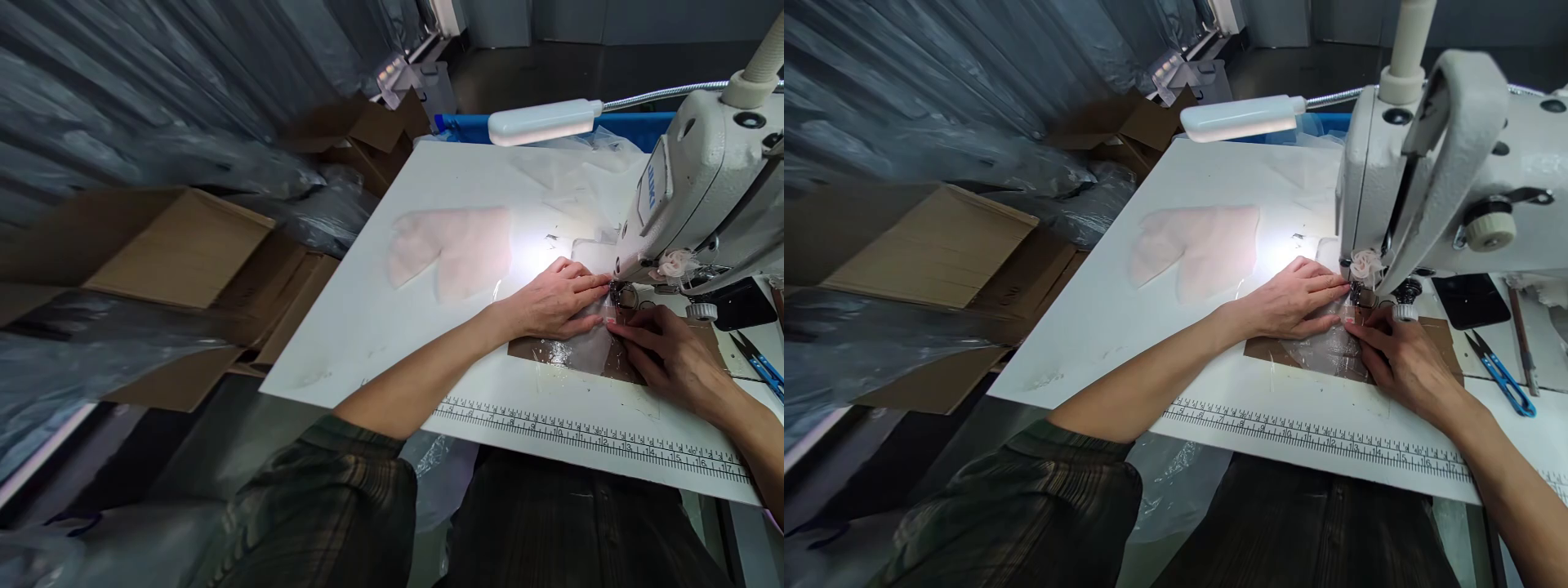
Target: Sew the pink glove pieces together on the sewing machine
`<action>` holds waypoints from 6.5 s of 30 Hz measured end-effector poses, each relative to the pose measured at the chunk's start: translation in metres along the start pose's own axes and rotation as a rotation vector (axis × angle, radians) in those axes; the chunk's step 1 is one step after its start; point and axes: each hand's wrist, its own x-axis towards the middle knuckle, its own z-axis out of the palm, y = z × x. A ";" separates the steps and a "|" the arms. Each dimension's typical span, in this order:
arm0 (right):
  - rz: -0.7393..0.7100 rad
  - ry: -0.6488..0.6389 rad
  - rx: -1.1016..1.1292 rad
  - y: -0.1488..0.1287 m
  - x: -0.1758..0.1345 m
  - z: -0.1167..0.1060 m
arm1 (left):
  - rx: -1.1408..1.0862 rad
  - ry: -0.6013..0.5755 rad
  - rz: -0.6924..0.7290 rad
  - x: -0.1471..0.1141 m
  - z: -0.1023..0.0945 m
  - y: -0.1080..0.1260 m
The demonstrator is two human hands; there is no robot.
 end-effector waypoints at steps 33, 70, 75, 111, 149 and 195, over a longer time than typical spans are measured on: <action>0.021 0.006 -0.039 0.001 0.000 -0.002 | -0.013 0.033 0.212 -0.007 -0.002 0.006; 0.282 0.038 0.275 0.010 0.005 -0.014 | 0.003 0.330 0.168 -0.005 0.009 0.001; 0.339 0.062 0.366 0.007 0.007 -0.015 | -0.334 0.218 0.270 -0.006 0.006 0.006; 0.111 0.061 0.089 -0.012 0.008 0.006 | -0.336 0.263 0.203 -0.007 0.003 0.009; 0.058 0.033 -0.094 0.010 -0.003 0.006 | 0.039 0.288 0.332 -0.004 0.015 0.008; -0.062 0.090 -0.237 -0.002 0.002 0.002 | 0.120 0.071 0.219 -0.008 -0.004 0.017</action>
